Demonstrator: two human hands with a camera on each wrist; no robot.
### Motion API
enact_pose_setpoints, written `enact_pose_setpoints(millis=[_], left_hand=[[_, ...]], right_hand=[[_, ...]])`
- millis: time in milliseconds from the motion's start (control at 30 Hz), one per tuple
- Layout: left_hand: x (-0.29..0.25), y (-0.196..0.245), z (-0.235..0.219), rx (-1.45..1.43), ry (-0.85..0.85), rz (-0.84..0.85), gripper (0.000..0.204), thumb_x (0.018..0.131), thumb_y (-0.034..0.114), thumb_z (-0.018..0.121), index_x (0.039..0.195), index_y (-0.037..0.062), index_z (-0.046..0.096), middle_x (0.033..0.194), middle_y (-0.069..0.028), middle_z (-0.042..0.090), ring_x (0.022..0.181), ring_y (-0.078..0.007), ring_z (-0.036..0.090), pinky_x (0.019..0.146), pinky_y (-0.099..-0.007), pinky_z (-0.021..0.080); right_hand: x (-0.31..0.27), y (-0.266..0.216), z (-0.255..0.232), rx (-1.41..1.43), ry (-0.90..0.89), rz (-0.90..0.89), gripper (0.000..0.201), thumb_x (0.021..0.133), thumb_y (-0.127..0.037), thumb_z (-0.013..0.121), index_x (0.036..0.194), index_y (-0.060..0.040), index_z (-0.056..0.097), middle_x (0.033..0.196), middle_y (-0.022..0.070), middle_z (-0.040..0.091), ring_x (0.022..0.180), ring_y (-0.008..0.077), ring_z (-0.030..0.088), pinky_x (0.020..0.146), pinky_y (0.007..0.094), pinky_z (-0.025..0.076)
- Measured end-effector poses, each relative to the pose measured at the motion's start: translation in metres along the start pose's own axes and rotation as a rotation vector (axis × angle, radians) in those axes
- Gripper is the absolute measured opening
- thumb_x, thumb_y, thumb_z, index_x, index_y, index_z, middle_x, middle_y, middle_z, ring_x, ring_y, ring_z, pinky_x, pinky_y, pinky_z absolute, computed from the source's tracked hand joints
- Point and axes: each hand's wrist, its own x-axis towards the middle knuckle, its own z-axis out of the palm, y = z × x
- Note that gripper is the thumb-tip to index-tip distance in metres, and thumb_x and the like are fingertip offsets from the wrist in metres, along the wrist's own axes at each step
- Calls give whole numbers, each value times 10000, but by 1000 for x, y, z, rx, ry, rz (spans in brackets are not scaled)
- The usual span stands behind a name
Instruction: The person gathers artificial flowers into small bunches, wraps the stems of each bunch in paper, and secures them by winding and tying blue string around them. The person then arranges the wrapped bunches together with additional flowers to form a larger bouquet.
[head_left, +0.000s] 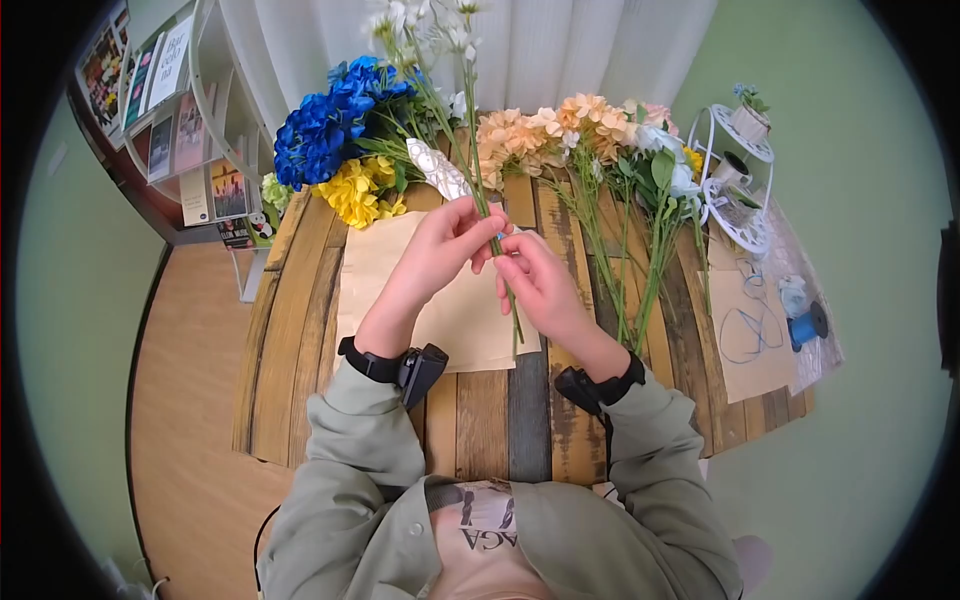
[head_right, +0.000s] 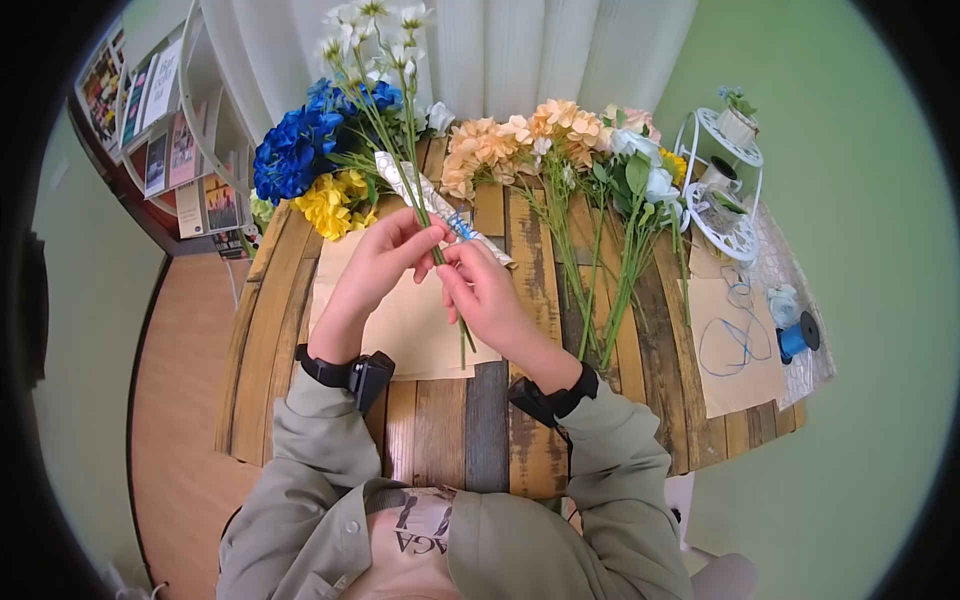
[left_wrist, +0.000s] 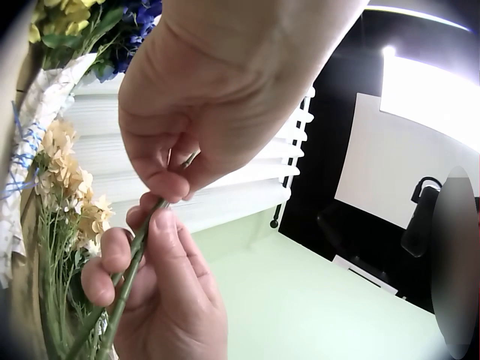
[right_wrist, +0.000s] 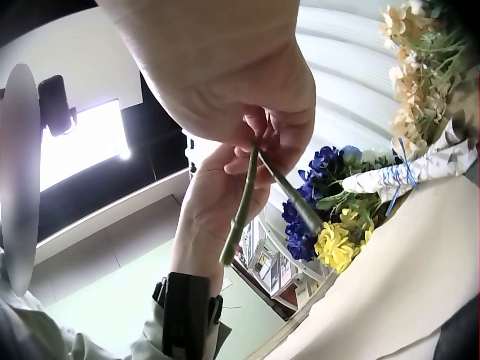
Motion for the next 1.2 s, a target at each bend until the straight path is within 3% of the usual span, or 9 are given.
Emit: enact_pose_setpoints(millis=[67,133,267,500,767,867,1000,1067,1200], left_hand=[[-1,5,-2,-117,71,117,182,927,153,545,1027,3,567,902,-45,614,598,-64,502,530,-202,411],[-4,12,-9,-132,108,134,159,935,156,532,993,11,562,900,-47,613,585,-67,493,542,-208,414],[-10,19,-19,-187,108,85,201,966,192,478,1039,16,541,891,-67,609,578,-87,502,540,-218,423],[-10,19,-14,-159,45,-26,279,1003,266,375,995,18,503,853,-105,607,575,-122,547,505,-249,449],[-12,15,-7,-86,11,-57,252,1007,250,349,977,29,467,797,-84,598,553,-114,539,460,-235,427],[-14,16,3,118,66,-41,225,1007,227,340,996,31,450,775,-76,583,549,-104,532,452,-224,417],[-10,11,12,143,98,65,237,1002,237,363,1048,20,448,752,-66,566,543,-101,537,444,-224,420],[-7,13,13,94,116,107,260,998,256,383,1058,13,456,749,-64,564,542,-103,541,443,-228,424],[-7,15,1,-93,199,-65,342,970,324,458,1001,-13,508,754,-67,576,552,-132,567,459,-256,456]], right_hand=[[1,1,-7,153,-68,91,187,973,-143,431,1053,12,501,795,65,513,626,119,551,512,248,464],[2,-5,-15,532,-226,394,299,995,-217,383,1122,25,505,773,51,517,605,129,554,526,275,473],[-4,-14,-21,704,-368,491,332,995,-227,383,1166,33,499,766,17,509,547,81,424,482,238,356],[-7,-7,-6,649,-274,407,324,988,-234,409,1167,17,511,710,-30,433,508,40,296,476,191,267],[-10,-13,-1,487,-183,525,295,986,-303,430,862,-52,523,589,-80,341,458,17,254,404,189,192],[-8,-10,-8,387,-219,559,274,979,-298,450,838,-73,516,592,-77,340,451,14,263,395,187,191],[-10,-1,-10,311,-199,479,254,976,-283,457,836,-80,520,591,-77,342,470,22,280,418,191,222],[-12,-4,-4,205,-47,307,229,980,-236,456,839,-63,508,591,-73,343,474,14,281,418,186,215],[-14,-7,1,-49,82,99,206,977,-201,460,863,-42,525,606,-60,373,520,26,318,468,192,258]])
